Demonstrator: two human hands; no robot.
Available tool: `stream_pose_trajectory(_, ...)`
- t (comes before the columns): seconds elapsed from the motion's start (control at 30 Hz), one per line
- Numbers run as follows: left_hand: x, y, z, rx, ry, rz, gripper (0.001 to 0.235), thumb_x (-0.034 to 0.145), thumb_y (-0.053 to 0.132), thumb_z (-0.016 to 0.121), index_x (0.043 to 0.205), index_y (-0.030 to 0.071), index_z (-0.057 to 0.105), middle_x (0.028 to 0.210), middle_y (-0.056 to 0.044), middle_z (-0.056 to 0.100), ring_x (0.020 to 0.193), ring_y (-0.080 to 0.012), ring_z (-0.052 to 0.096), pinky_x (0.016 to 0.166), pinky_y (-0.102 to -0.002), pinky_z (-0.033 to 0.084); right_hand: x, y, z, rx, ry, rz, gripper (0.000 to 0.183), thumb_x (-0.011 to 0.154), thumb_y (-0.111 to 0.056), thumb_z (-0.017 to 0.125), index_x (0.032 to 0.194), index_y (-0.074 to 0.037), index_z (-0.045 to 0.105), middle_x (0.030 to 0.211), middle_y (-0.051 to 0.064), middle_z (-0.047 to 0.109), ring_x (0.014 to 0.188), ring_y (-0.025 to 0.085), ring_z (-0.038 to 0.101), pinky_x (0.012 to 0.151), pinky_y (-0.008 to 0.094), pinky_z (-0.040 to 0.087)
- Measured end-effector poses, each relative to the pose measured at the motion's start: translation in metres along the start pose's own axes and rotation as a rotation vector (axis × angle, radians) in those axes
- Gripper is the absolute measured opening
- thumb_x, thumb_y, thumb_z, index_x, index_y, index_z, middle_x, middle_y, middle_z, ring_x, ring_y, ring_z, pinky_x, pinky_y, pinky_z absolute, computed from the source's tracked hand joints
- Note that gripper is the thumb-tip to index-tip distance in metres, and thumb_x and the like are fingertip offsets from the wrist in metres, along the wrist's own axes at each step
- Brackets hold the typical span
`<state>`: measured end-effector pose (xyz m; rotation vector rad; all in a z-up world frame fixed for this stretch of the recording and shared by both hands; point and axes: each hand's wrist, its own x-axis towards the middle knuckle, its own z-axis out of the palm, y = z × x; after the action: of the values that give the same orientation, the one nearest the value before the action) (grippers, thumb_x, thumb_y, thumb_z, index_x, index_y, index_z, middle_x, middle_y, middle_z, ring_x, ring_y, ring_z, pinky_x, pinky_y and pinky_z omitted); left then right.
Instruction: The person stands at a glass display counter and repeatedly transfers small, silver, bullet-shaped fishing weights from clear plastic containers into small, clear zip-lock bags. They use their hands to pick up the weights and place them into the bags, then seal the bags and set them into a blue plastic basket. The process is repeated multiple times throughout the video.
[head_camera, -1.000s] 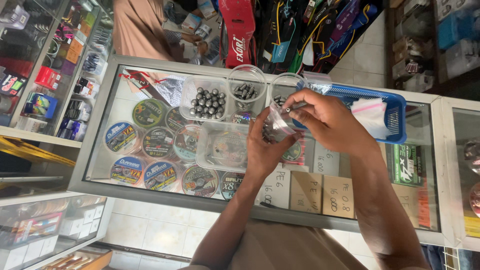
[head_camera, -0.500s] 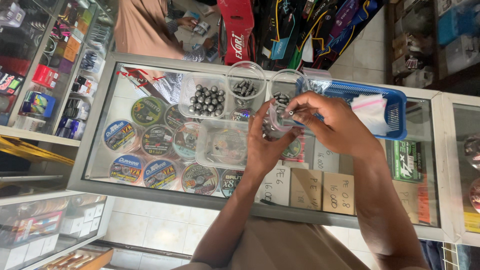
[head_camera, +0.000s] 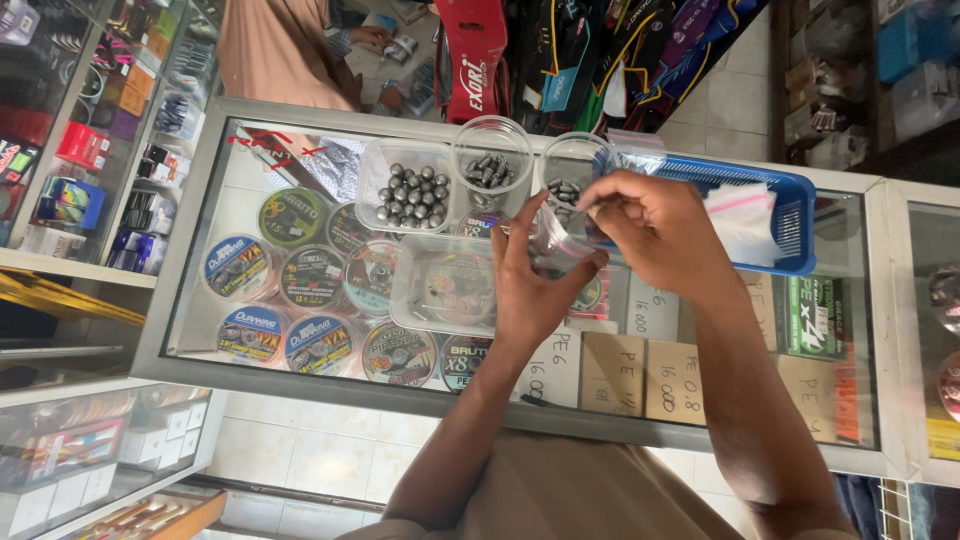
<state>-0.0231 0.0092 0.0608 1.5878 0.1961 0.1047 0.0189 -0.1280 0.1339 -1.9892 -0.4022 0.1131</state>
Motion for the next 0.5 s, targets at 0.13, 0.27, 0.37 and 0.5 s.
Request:
stream_pose_trajectory(0.13, 0.000, 0.002, 0.000, 0.025, 0.018, 0.048, 0.078, 0.062, 0.035, 0.084, 0.132, 0.027, 0.050, 0.120, -0.014, 0.042, 0.112, -0.0365, 0.053, 0.077, -0.040, 0.051, -0.003, -0.021, 0.002, -0.085, -0.033, 0.074, 0.015, 0.083, -0.006, 0.054, 0.091, -0.001, 0.066, 0.052, 0.011, 0.057, 0.049, 0.014, 0.055, 0.047, 0.031, 0.045)
stream_pose_trajectory(0.27, 0.002, -0.015, 0.004, 0.081, 0.086, 0.185, 0.072, 0.070, 0.031, 0.083, 0.133, 0.025, 0.049, 0.111, -0.012, 0.043, 0.100, -0.0313, 0.055, 0.071, -0.040, 0.050, -0.003, -0.029, 0.004, -0.219, -0.141, 0.090, 0.020, 0.079, -0.010, 0.064, 0.093, 0.002, 0.071, 0.066, 0.019, 0.065, 0.054, 0.025, 0.063, 0.053, 0.035, 0.051)
stream_pose_trajectory(0.37, 0.002, -0.013, 0.004, 0.048, 0.074, 0.161, 0.075, 0.067, 0.031, 0.084, 0.133, 0.023, 0.050, 0.112, -0.012, 0.043, 0.098, -0.0329, 0.057, 0.072, -0.043, 0.051, -0.004, -0.022, 0.006, -0.311, -0.136, 0.007, 0.018, 0.079, -0.009, 0.065, 0.092, 0.001, 0.072, 0.069, 0.020, 0.065, 0.060, 0.031, 0.066, 0.055, 0.040, 0.052)
stream_pose_trajectory(0.5, 0.007, -0.015, -0.004, -0.151, -0.080, -0.044, 0.081, 0.055, 0.025, 0.088, 0.128, 0.016, 0.053, 0.118, -0.017, 0.046, 0.110, -0.0464, 0.056, 0.087, -0.052, 0.051, -0.002, -0.003, 0.000, -0.302, -0.076, -0.013, 0.008, 0.081, -0.010, 0.070, 0.086, -0.004, 0.072, 0.063, 0.015, 0.065, 0.055, 0.026, 0.063, 0.050, 0.036, 0.049)
